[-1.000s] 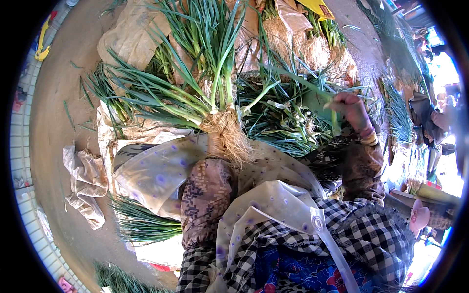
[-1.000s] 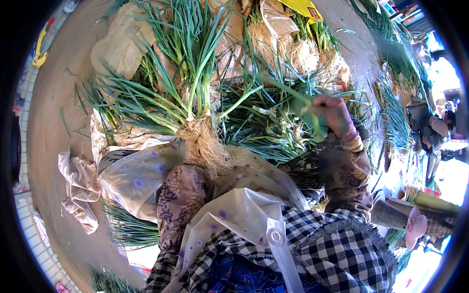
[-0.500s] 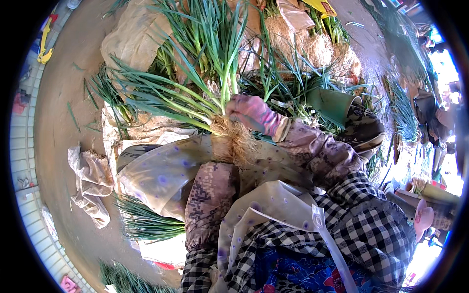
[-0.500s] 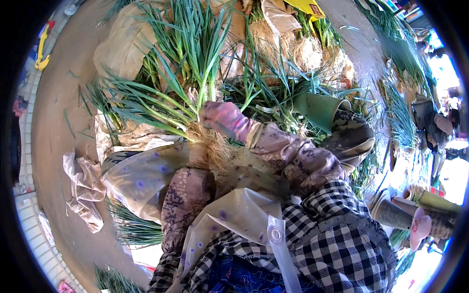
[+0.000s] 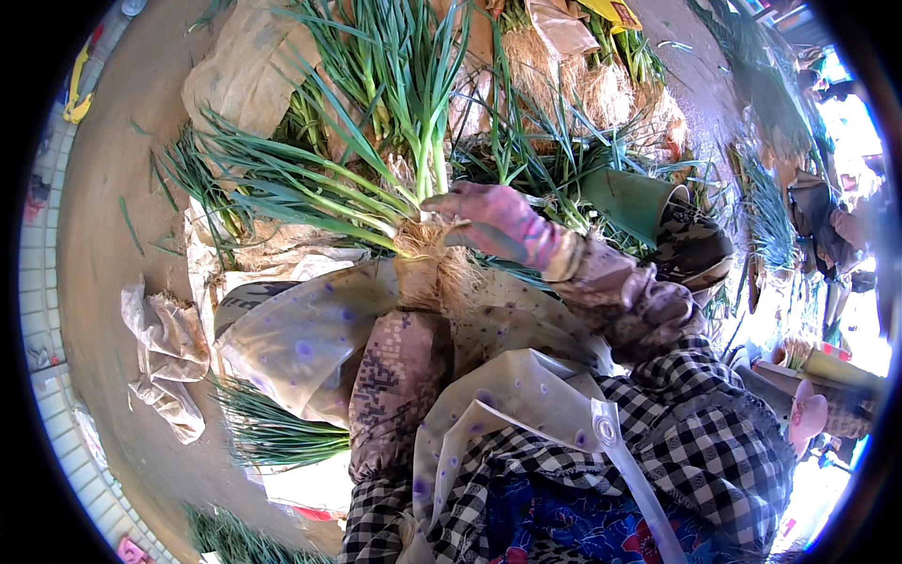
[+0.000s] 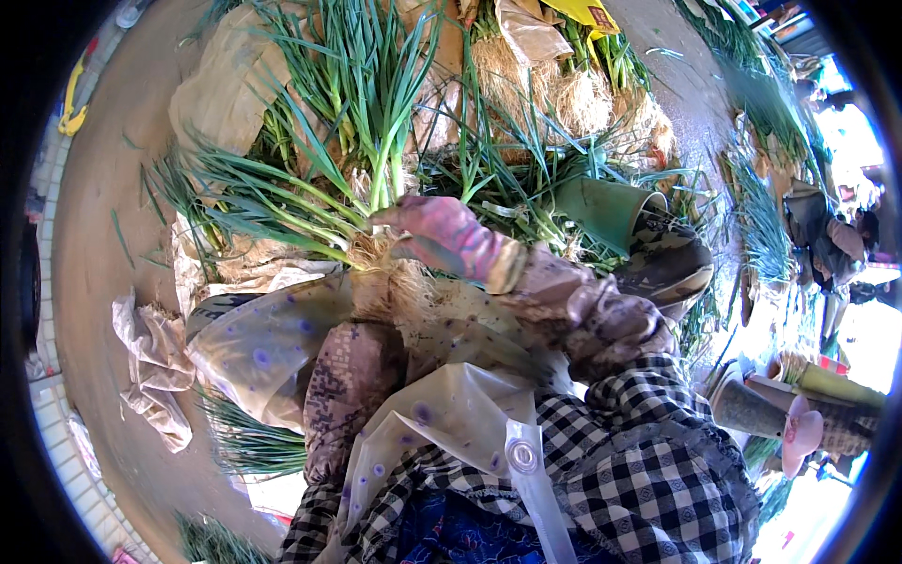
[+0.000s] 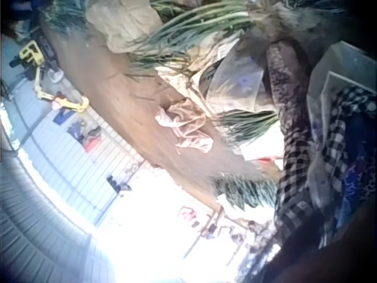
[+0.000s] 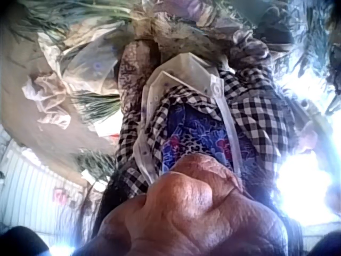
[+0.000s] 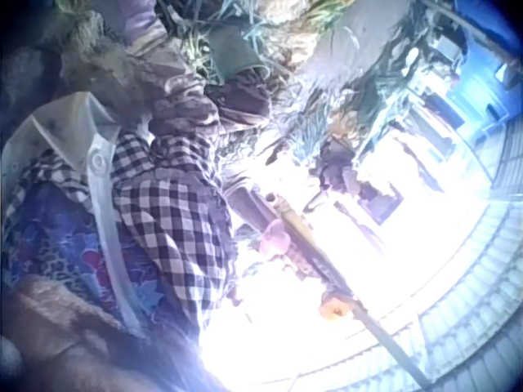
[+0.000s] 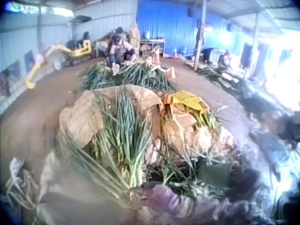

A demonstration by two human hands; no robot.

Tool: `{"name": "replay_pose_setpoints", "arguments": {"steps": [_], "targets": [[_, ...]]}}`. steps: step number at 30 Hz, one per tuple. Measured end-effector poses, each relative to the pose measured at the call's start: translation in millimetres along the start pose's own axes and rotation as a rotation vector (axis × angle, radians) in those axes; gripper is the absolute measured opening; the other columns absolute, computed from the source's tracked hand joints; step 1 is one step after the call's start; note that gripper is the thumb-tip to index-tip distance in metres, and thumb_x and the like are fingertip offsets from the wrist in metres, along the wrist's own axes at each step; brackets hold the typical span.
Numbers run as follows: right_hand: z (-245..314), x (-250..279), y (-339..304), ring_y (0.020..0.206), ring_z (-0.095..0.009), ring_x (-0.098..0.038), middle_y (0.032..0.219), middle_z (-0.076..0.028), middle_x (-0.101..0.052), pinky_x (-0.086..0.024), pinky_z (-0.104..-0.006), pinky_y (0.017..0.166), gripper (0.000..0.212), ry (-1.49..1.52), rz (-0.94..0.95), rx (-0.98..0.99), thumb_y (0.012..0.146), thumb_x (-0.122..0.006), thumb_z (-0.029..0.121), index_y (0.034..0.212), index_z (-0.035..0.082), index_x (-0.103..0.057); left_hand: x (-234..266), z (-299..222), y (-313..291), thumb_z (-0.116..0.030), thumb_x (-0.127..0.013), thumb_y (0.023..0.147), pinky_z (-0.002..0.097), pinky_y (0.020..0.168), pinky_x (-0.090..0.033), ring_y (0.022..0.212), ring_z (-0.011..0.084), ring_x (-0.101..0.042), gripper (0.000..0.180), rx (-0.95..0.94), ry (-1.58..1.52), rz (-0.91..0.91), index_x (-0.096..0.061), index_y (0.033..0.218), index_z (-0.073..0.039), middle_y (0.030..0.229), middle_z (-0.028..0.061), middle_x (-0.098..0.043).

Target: The person cleans a bundle of leeks by hand, stripping off outer layers and dirt from each one before placing it onto a sorted pile.

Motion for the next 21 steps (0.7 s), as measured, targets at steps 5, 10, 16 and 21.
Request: {"name": "replay_pose_setpoints", "arguments": {"steps": [5,10,16,21], "targets": [[-40.2,-59.6,-14.8,0.073,-0.021,-0.056,0.088,-0.005,-0.056,-0.047,-0.0283,0.066,0.02,0.751,0.059,-0.549,0.072,-0.064,0.018,0.089,0.01,-0.058,2.5,-2.3,6.4,0.0,-0.056,0.079,0.0243,0.067,-0.049,0.081,0.0147,-0.055,0.032,-0.09,0.204,-0.145,-0.046,0.11,0.003,0.095,0.0089,-0.056],[21.3,-46.7,-63.6,0.07,-0.02,-0.056,0.075,-0.006,-0.058,-0.044,-0.0302,0.062,0.015,0.603,0.531,-0.014,0.079,-0.054,0.017,0.081,0.003,-0.06,-1.5,-20.0,6.7,0.0,-0.062,0.075,0.0232,0.055,-0.049,0.07,0.016,-0.058,0.026,-0.049,0.132,0.021,-0.051,0.098,0.005,0.082,0.0095,-0.059],[-50.4,-3.5,-50.8,0.079,-0.021,-0.057,0.088,-0.01,-0.059,-0.047,-0.0285,0.064,0.017,0.839,0.021,-0.384,0.08,-0.054,0.006,0.094,-0.003,-0.057,-32.1,-24.3,-11.6,0.004,-0.064,0.071,0.0296,0.063,-0.054,0.077,0.0213,-0.059,0.032,0.051,-0.199,-0.057,-0.049,0.098,0.002,0.088,0.012,-0.058],[-136.7,-42.7,-65.1,0.069,-0.019,-0.058,0.071,-0.006,-0.058,-0.046,-0.0276,0.063,0.015,0.595,-0.118,-0.528,0.073,-0.065,0.01,0.081,-0.001,-0.059,-20.5,0.0,29.1,-0.01,-0.06,0.079,0.0287,0.067,-0.053,0.082,0.0205,-0.059,0.029,0.168,0.416,0.13,-0.049,0.105,0.001,0.097,0.0121,-0.057]]}}
Point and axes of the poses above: each hand's wrist, its own y-axis towards the middle knuckle, its own x-axis out of the back of the hand, z = x × y, the point moved 6 cm from there along y, towards the middle knuckle
